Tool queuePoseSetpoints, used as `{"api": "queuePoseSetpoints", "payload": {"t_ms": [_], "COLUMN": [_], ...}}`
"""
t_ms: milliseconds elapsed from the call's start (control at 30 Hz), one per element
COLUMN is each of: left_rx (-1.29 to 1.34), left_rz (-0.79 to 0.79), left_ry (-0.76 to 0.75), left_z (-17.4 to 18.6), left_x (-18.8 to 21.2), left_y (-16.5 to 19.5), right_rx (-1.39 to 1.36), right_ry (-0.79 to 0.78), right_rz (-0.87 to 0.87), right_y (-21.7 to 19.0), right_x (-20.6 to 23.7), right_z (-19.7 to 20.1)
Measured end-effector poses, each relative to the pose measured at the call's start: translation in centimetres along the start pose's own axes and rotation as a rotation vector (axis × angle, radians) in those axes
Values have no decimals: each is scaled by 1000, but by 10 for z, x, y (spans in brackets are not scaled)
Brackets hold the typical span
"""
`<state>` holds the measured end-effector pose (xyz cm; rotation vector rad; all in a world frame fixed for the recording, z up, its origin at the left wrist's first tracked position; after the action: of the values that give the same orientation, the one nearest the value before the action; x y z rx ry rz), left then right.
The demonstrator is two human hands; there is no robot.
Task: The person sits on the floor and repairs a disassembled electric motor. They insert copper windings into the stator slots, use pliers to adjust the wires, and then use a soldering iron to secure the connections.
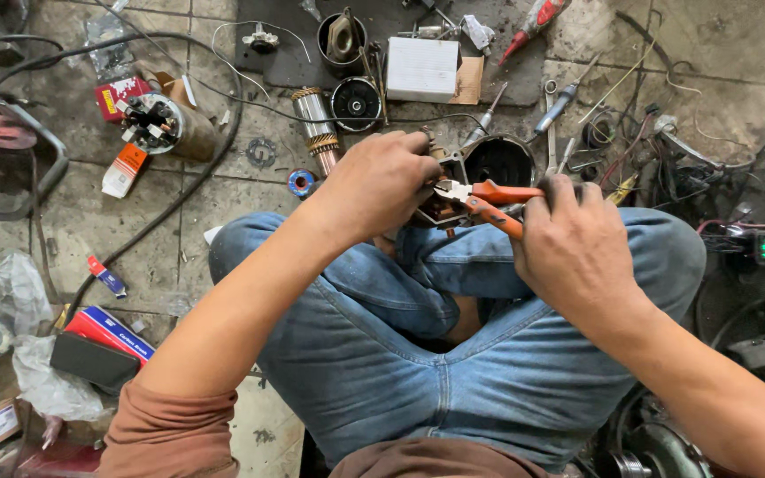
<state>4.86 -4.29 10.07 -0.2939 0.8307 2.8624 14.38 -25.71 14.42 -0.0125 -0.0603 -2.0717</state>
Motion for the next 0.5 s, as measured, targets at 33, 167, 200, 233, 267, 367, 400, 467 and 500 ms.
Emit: {"api": "queuePoseSetpoints", "payload": {"t_ms": [33,167,200,233,267,367,400,467,500], "left_rx": [-9,9,14,17,35,79,81,99,115], "left_rz": [11,37,45,53,51,36,29,25,27], "left_ry": [-30,-62,-81,-99,-105,-132,-145,-169,-179], "left_z": [-3,-9,-10,-10,-10,-7,-6,-4,-3], "left_x": [-2,-5,-7,-9,-9,-14,-16,-19,-20], "left_y": [-3,-12,-13,-14,-15,-16,-17,-18,-18], "right_rx": [13,40,32,24,17,34,38,43,49], "right_ry": [10,59,53,50,47,46,57,80,70], "right_rz": [2,24,22,21,20,27,32,45,40], "right_y": [-1,-4,-5,-5,-6,-7,-8,-8,-7], "right_x": [-1,-4,-5,-6,-7,-8,-8,-7,-8], "right_z": [0,-1,-1,-1,-2,-1,-1,0,0]}}
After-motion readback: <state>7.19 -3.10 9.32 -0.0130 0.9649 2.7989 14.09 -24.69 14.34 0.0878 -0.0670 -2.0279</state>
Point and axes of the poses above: each hand's wrist, its own x-axis away from the middle knuckle, its own z-axis out of the back of the hand, y = z × x, the point moved 2 cm from there along -x, towards the middle knuckle, and after that the axes turned 6 degrees about -z, right-handed, at the moved point
